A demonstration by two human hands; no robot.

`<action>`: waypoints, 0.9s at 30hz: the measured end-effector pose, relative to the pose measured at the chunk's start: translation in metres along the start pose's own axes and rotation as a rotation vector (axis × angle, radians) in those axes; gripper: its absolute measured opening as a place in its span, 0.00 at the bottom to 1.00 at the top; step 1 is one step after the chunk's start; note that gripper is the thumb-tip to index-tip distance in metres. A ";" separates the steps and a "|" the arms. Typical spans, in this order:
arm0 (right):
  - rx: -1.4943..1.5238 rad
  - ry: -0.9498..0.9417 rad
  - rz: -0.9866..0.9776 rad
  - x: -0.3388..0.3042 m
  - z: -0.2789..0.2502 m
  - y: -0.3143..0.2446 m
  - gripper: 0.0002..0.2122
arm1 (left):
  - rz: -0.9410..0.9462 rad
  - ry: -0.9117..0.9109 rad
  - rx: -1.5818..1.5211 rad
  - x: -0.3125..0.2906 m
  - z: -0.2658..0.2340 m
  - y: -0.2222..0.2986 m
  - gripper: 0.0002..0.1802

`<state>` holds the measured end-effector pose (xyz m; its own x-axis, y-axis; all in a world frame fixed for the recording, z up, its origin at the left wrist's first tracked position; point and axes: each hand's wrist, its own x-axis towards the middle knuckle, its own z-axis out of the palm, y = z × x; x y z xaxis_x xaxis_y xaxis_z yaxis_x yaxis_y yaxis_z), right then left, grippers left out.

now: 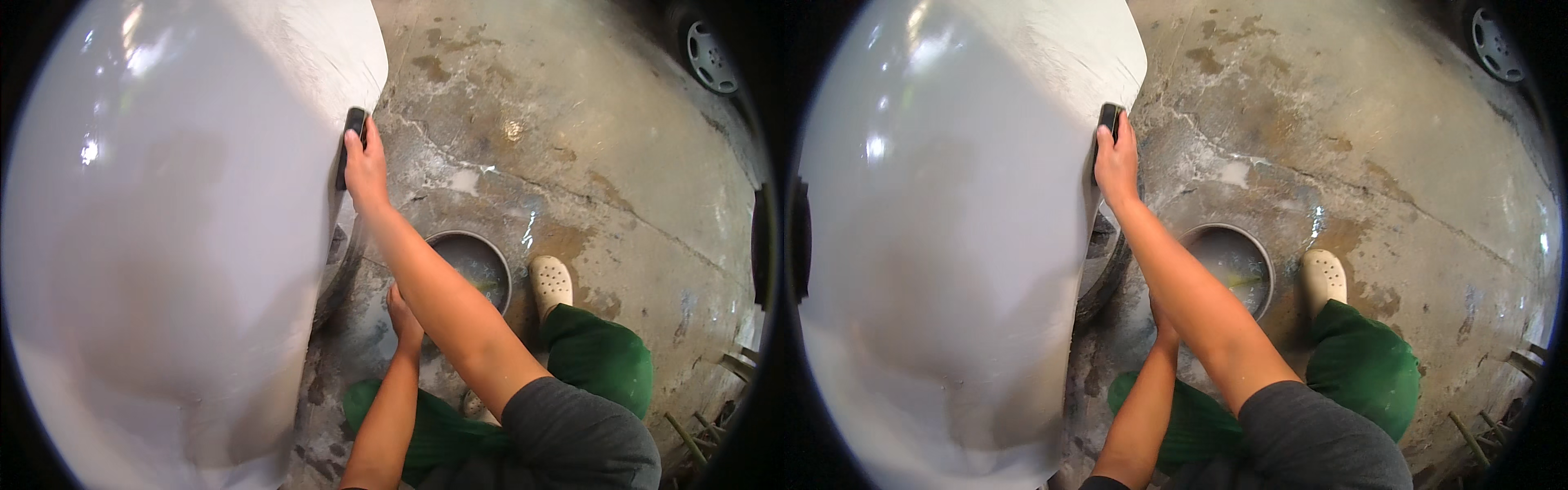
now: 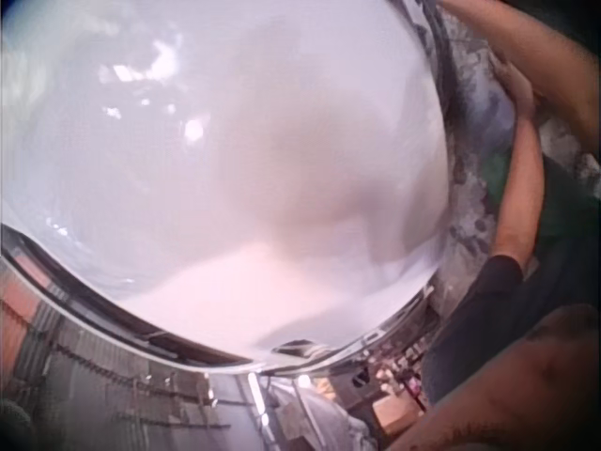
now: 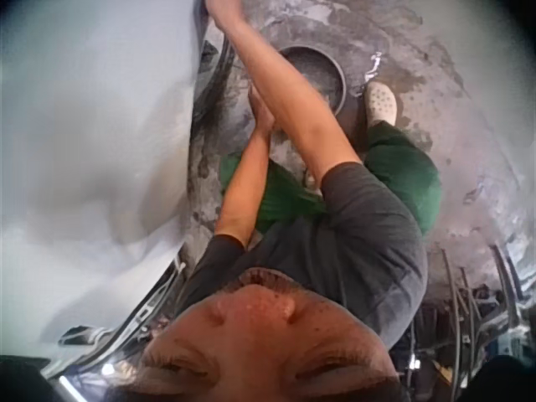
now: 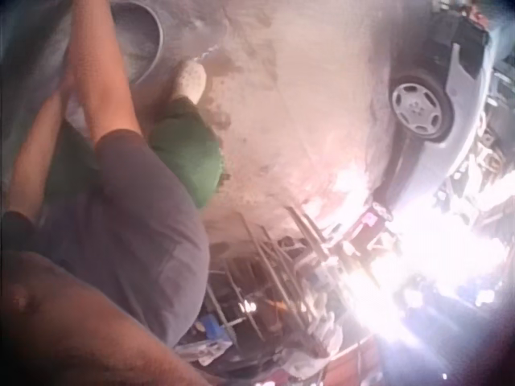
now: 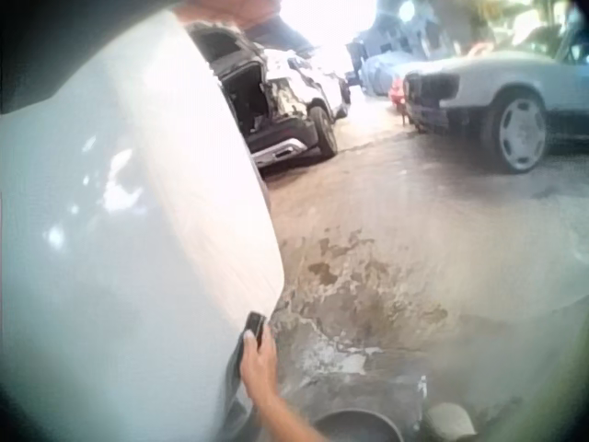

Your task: The person sands a white car hood using a sanding block and water from a bucket. They repeatedly dip the block into the water and wipe the surface with a cloth while sitting on the floor.

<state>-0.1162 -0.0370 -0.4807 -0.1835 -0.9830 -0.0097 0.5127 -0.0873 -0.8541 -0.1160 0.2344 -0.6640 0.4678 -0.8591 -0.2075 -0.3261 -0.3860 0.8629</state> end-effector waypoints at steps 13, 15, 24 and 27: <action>-0.060 0.047 0.008 -0.054 0.011 0.023 0.27 | 0.143 0.013 0.378 -0.002 -0.005 0.071 0.30; 0.034 0.083 -0.016 0.027 -0.020 0.026 0.27 | 0.332 -0.075 0.303 -0.007 0.010 0.059 0.30; -0.140 -0.087 0.011 -0.174 0.027 0.032 0.28 | -0.075 0.077 0.231 0.015 -0.005 0.048 0.27; -0.086 0.009 0.027 -0.034 0.008 0.015 0.27 | -0.087 0.067 0.284 0.007 0.001 0.055 0.27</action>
<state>-0.0962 -0.0065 -0.4889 -0.1781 -0.9833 -0.0381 0.4434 -0.0456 -0.8952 -0.1313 0.2067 -0.6188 0.5545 -0.7980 -0.2361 -0.4946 -0.5442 0.6776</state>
